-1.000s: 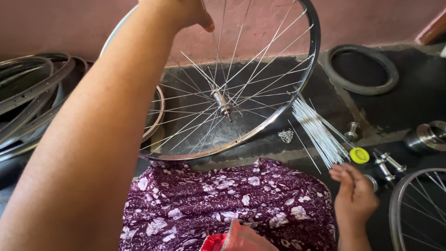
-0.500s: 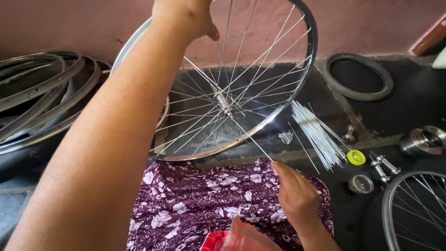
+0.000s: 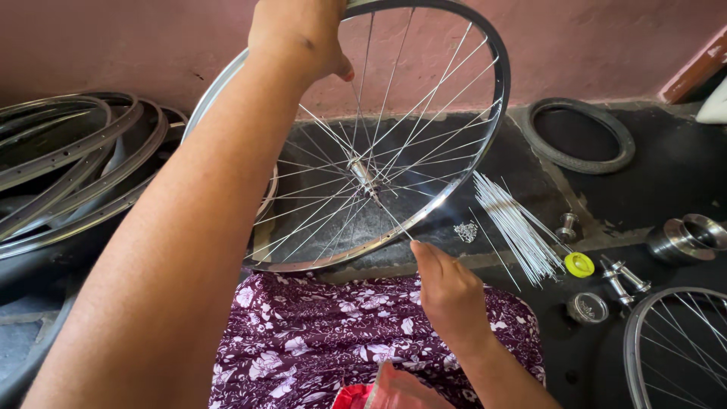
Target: The person sits on the floor with a bicycle wheel rim on their lap and laces spokes into it, threading each spoke through the hub flange and the rim eyelets and turning the wheel as they work around it. Loose spokes, hubs and rims lie on the floor beside them.
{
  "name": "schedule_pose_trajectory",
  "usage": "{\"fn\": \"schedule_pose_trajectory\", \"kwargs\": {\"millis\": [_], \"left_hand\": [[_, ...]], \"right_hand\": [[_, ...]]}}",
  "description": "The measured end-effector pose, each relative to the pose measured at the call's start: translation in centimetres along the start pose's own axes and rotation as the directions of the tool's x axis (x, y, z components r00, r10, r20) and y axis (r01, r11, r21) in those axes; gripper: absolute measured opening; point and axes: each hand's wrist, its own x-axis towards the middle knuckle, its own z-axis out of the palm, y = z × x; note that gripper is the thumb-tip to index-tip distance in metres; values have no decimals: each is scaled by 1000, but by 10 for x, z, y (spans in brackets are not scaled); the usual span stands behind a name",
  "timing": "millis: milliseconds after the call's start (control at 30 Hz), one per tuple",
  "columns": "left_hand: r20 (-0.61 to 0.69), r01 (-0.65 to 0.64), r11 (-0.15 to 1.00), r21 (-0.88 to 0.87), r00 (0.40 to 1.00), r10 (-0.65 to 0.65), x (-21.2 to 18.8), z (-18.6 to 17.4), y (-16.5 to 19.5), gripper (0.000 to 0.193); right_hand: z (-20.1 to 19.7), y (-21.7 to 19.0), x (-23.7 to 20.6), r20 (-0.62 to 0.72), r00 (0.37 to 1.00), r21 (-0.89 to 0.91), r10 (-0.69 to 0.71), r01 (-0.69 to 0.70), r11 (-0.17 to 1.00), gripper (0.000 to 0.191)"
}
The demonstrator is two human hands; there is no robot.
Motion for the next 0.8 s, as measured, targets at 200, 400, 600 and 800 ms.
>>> {"fn": "schedule_pose_trajectory", "kwargs": {"millis": [200,400,600,800], "left_hand": [[-51,-44,999,20,998,45,-2,-1,-2,65],[-67,-56,998,8,996,56,-1,6,-6,62],[-69,-76,997,-12,995,74,1,5,2,62],[-59,-30,999,-44,998,27,2,-2,10,72]], "right_hand": [[2,-1,-6,-49,998,86,36,-32,996,37],[18,4,-19,-85,995,103,49,-40,994,30],[72,7,12,4,993,19,121,-121,993,30],[119,8,57,30,997,161,74,-78,984,86]]}}
